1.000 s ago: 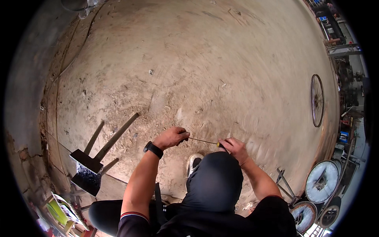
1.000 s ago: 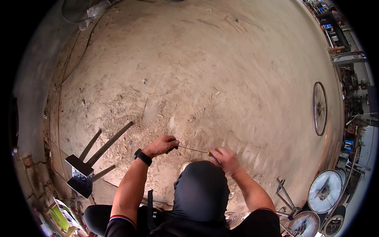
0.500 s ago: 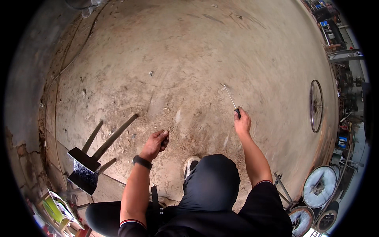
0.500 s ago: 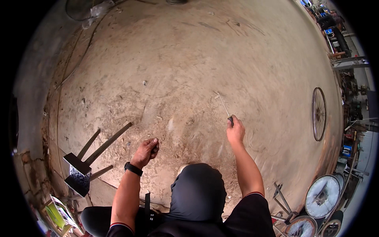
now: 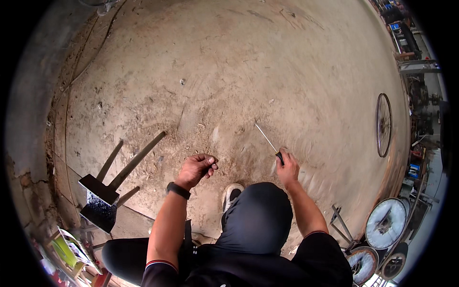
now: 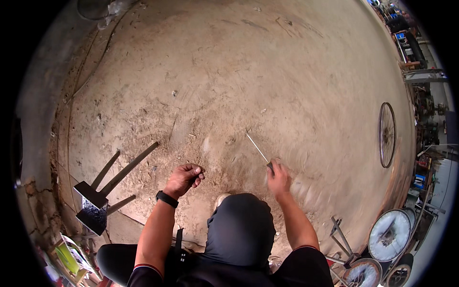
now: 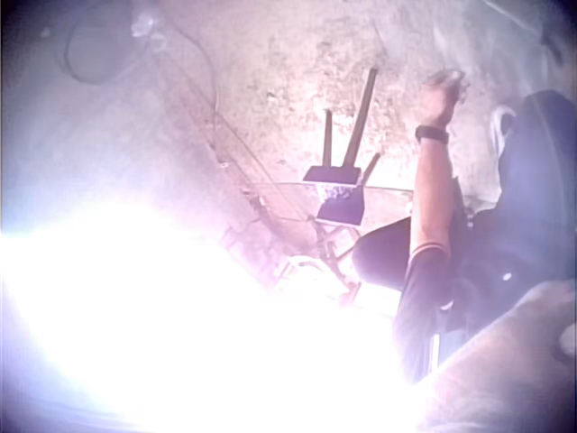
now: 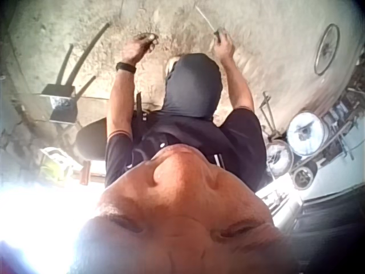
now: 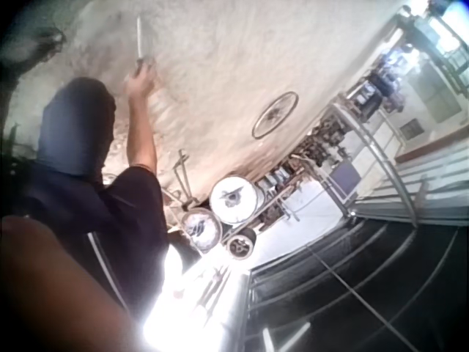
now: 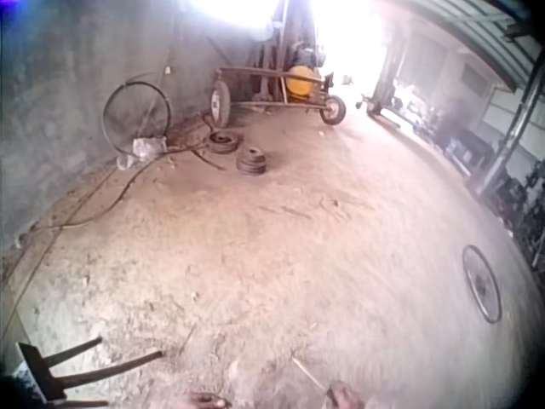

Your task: The person moves a large black cylindrical object and a metal sheet using a yellow hand pallet jack, then enters a workshop and scrapes the concrete floor with a screwdriver.

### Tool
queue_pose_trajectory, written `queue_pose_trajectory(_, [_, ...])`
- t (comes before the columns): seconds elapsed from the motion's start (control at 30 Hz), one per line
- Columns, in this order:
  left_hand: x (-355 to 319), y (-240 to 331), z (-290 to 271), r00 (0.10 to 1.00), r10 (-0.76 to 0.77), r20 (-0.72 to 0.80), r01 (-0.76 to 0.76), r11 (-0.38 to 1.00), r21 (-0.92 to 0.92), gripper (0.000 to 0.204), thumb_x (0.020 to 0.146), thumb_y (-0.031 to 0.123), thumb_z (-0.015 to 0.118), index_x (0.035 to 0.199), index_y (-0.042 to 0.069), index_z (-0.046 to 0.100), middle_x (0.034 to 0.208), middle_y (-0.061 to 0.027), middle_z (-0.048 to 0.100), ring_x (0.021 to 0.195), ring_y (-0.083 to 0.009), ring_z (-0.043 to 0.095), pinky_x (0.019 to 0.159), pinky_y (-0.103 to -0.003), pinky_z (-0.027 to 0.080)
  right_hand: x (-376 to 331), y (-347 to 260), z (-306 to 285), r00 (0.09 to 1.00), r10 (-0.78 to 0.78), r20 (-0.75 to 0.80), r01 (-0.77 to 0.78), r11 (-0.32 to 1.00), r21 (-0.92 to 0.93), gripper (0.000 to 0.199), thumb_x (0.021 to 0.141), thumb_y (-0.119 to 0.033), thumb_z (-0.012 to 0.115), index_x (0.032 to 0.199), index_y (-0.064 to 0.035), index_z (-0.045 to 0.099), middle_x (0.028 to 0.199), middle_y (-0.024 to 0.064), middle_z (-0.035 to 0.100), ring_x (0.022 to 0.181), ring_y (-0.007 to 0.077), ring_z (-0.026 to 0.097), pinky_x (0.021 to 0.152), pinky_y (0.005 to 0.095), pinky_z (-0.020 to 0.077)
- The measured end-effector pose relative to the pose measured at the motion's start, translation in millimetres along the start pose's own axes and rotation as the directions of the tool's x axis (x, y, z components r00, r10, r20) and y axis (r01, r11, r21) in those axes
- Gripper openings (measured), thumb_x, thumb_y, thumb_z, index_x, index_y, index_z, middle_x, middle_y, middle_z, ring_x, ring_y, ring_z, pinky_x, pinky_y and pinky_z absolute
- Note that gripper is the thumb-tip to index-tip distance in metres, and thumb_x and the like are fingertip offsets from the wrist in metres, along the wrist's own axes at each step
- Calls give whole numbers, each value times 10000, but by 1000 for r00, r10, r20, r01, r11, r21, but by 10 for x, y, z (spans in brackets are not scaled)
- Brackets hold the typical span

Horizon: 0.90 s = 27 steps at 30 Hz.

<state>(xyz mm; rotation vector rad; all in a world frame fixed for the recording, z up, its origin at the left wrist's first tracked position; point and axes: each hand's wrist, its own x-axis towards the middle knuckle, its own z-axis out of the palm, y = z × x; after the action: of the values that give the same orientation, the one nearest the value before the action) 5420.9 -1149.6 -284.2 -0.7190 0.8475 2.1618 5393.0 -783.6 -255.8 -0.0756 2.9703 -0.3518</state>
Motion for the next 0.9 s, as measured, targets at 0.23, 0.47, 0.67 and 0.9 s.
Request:
queue_pose_trajectory(0.23, [232, -123, 94, 1000, 28, -12, -28, 999, -20, 228, 968, 196, 590, 1023, -23, 621, 880, -87, 659, 754, -148, 635, 682, -265, 520, -439, -94, -172, 999, -44, -4, 44, 980, 195, 355, 845, -171, 650, 1191, -99, 622, 911, 136, 630, 808, 338, 629, 685, 411, 517])
queue_pose_trajectory(0.47, [500, -74, 320, 998, -53, 18, 46, 956, 291, 544, 946, 507, 555, 963, -33, 615, 803, -100, 633, 671, -176, 628, 607, -297, 517, -638, -382, -591, 916, -375, 141, 328, 903, 277, 388, 848, -206, 635, 1221, -101, 611, 911, 132, 631, 798, 313, 633, 678, 396, 508])
queue_pose_trajectory(0.67, [395, -10, 309, 953, -262, 153, 70, 679, 731, 371, 956, 372, 601, 867, 12, 619, 687, -13, 550, 557, -99, 492, 507, -261, 394, -575, -381, -654, 849, -473, 235, 423, 875, 235, 396, 840, -197, 637, 1224, -108, 608, 871, 123, 607, 780, 301, 623, 661, 402, 497])
queue_pose_trajectory(0.9, [217, -49, 36, 959, -254, 128, 192, 909, 371, 254, 931, 263, 656, 856, 22, 630, 651, 8, 535, 507, -68, 433, 458, -215, 328, -880, 217, -530, 994, 103, 22, -104, 992, 77, 357, 830, -128, 658, 1184, -93, 621, 895, 124, 619, 793, 310, 626, 699, 393, 508])
